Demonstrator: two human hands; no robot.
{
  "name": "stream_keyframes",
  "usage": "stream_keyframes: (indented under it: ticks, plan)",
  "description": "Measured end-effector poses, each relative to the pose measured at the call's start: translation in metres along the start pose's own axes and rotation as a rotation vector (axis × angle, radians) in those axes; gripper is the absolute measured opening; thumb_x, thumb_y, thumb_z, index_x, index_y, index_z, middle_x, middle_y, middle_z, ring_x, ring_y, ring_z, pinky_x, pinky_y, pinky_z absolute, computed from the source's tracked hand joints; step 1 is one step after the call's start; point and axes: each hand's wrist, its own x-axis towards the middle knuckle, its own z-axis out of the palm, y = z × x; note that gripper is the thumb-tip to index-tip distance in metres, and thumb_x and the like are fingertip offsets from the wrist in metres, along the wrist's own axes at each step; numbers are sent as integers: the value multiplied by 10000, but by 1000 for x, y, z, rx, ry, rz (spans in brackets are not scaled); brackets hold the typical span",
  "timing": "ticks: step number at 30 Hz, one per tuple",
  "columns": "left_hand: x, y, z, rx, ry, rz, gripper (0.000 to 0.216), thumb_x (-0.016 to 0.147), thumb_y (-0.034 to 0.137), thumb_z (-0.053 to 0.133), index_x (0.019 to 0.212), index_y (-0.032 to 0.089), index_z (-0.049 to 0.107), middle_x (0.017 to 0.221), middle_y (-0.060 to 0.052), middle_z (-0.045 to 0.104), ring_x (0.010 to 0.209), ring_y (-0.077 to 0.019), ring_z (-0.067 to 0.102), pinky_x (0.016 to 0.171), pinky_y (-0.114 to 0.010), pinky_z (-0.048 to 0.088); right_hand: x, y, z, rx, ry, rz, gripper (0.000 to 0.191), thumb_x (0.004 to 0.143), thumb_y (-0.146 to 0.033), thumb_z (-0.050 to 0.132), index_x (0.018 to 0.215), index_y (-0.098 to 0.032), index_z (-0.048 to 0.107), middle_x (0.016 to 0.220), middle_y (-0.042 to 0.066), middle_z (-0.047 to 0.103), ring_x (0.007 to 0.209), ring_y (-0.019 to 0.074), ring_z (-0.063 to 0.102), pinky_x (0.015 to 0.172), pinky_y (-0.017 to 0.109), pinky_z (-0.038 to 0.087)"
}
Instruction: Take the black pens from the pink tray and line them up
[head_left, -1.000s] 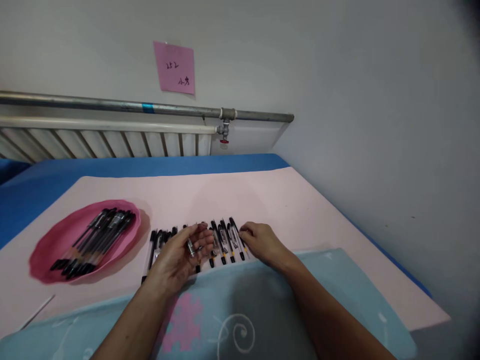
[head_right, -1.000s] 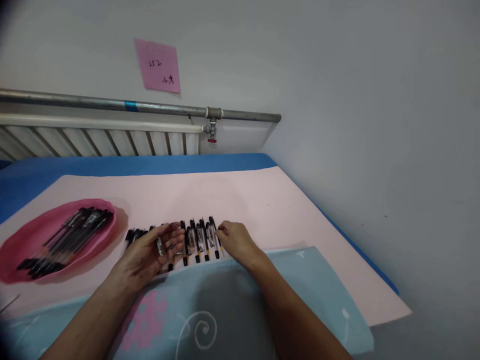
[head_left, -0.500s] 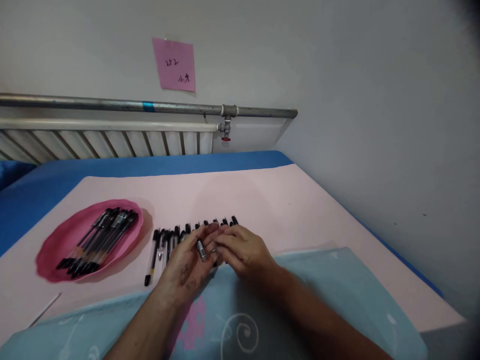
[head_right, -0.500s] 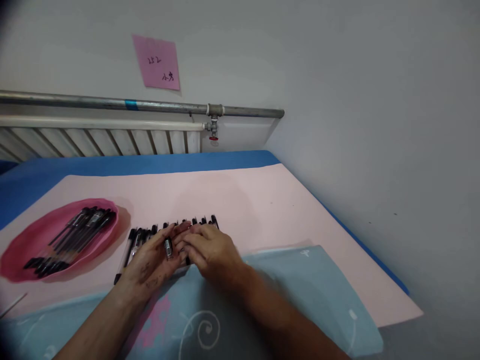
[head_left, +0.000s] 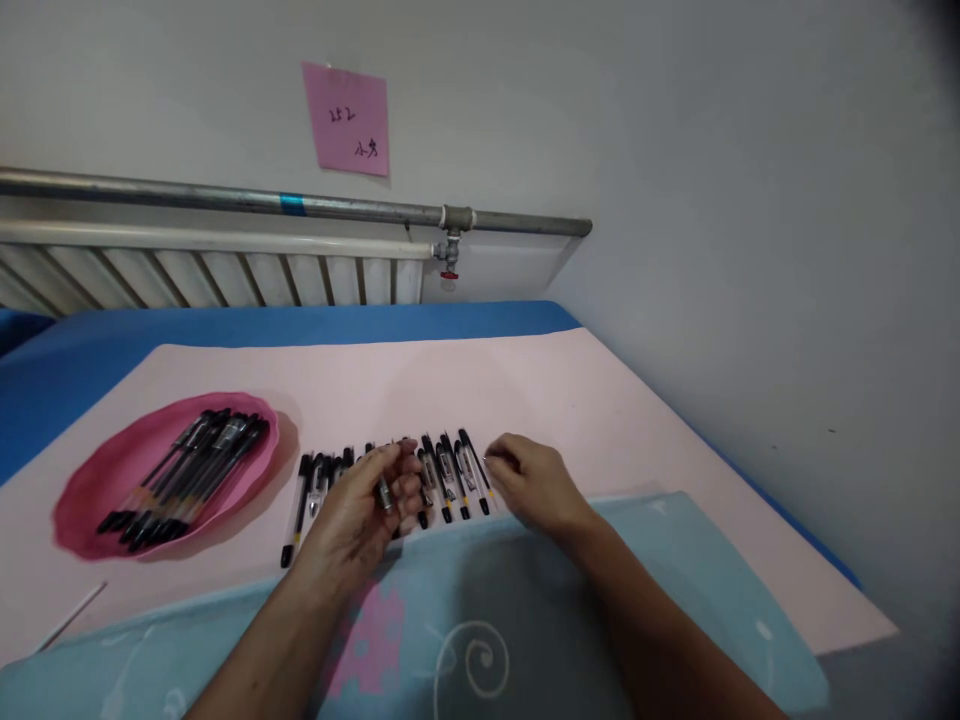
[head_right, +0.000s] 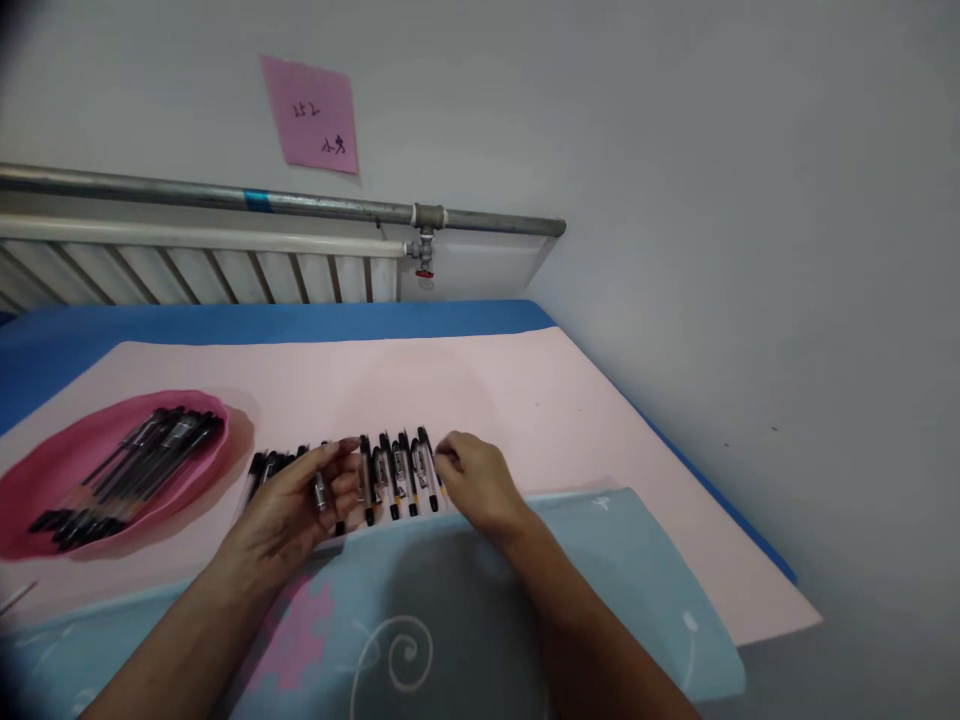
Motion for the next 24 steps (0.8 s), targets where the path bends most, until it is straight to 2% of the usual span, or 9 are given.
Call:
stream_keyframes:
  ticks: [2, 4, 9, 16, 20, 22, 24]
  plan:
    - [0, 2, -2, 60, -8, 11, 153, 744, 210, 576, 856, 106, 584, 609, 12, 498, 399, -23, 376, 326, -142, 283, 1, 11, -4, -91, -113, 90, 156, 732, -139, 445, 686, -174, 590, 663, 7, 608, 611, 116, 523, 554, 206, 339]
    - [0, 4, -3, 101, -8, 31, 185, 725, 242, 602, 857, 116, 577, 590, 31, 460, 384, -14, 319, 311, -140, 214, 0, 15, -3, -149, -191, 124, 162, 722, -141, 442, 704, -172, 599, 659, 14, 616, 605, 121, 522, 542, 208, 322]
    - [1, 4, -4, 127, 9, 25, 226, 707, 281, 615, 862, 122, 571, 599, 32, 450, 397, -17, 313, 331, -151, 214, -3, 12, 3, -178, -269, 111, 169, 739, -156, 440, 725, -163, 608, 698, 32, 633, 634, 126, 534, 555, 204, 323]
    - [-1, 3, -3, 122, 3, 26, 196, 716, 253, 595, 850, 110, 582, 624, 11, 491, 424, -33, 370, 347, -162, 254, -2, 16, 1, -83, -218, 46, 214, 774, -158, 410, 714, -161, 615, 692, 27, 632, 637, 127, 538, 591, 216, 358]
    - [-4, -4, 5, 93, -11, 29, 142, 762, 221, 531, 826, 110, 591, 673, -33, 569, 509, -79, 496, 442, -199, 388, -3, 5, -3, 159, -95, 91, 174, 772, -206, 443, 704, -171, 599, 604, -10, 572, 569, 110, 499, 547, 213, 362]
    - [-5, -11, 9, 73, -23, 79, 152, 778, 232, 517, 820, 113, 602, 779, -72, 620, 676, -126, 579, 592, -239, 461, -7, -7, 0, 389, -134, 95, 168, 782, -255, 461, 740, -170, 600, 569, -26, 536, 529, 96, 476, 517, 202, 368]
    - [-7, -19, 12, 64, -58, 139, 176, 784, 264, 522, 833, 123, 615, 894, -88, 635, 847, -160, 586, 729, -264, 462, -11, -20, 6, 611, -236, 66, 160, 778, -268, 483, 801, -168, 605, 587, -26, 540, 533, 89, 483, 516, 196, 386]
